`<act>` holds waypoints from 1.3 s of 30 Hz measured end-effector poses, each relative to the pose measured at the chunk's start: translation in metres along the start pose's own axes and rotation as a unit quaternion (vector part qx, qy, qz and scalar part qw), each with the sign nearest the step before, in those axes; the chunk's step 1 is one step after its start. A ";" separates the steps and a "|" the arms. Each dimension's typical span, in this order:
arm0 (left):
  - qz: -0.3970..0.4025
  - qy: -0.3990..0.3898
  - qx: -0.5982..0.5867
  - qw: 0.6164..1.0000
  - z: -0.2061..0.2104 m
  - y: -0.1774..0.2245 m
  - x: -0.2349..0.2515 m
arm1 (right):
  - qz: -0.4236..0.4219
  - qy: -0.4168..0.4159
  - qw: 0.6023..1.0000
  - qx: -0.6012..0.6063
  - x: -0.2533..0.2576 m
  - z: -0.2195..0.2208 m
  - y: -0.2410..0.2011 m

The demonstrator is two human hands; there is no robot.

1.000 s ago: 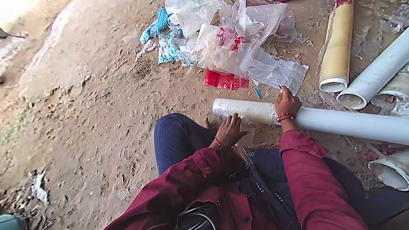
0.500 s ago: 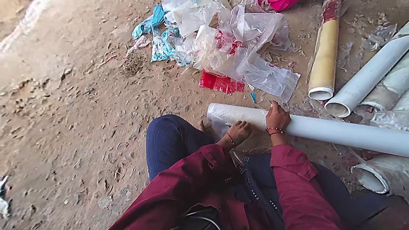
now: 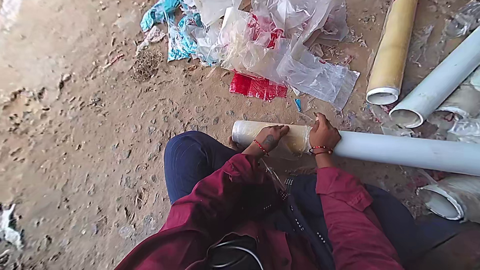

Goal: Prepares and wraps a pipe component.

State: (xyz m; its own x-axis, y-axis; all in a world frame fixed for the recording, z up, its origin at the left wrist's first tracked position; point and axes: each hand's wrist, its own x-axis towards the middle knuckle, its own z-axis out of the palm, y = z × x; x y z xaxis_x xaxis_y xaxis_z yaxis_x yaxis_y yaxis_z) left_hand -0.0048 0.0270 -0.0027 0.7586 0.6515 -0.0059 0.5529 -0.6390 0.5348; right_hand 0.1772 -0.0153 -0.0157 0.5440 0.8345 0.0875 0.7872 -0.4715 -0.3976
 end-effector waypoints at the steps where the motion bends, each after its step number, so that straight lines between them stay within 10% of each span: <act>1: 0.006 -0.010 0.005 1.000 -0.001 0.002 -0.004 | -0.006 0.013 1.000 0.005 -0.002 0.002 0.002; 10: 0.064 -0.044 0.011 0.997 -0.015 0.031 -0.093 | 0.008 0.004 1.000 0.013 0.006 0.001 0.000; 15: 0.206 0.082 -0.006 0.975 -0.035 0.051 -0.172 | 0.054 -0.021 0.998 0.032 0.036 -0.004 -0.008; 21: -0.073 0.220 0.093 0.968 -0.108 0.007 -0.141 | 0.020 -0.007 0.999 0.034 0.030 -0.006 -0.013; 29: -0.143 -0.274 0.078 0.948 -0.084 -0.067 0.016 | -0.016 0.062 0.997 0.044 0.017 0.006 0.002; 39: -0.248 -0.254 0.121 0.927 -0.058 0.024 -0.073 | -0.003 -0.015 1.000 -0.009 0.045 0.001 -0.018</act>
State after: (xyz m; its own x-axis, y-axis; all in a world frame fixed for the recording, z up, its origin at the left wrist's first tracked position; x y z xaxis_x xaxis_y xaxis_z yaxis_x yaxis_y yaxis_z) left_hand -0.0666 -0.0117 0.0594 0.4212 0.6526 -0.6299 0.8916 -0.4252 0.1557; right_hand 0.1866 0.0310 -0.0054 0.5313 0.8449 0.0628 0.7955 -0.4720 -0.3799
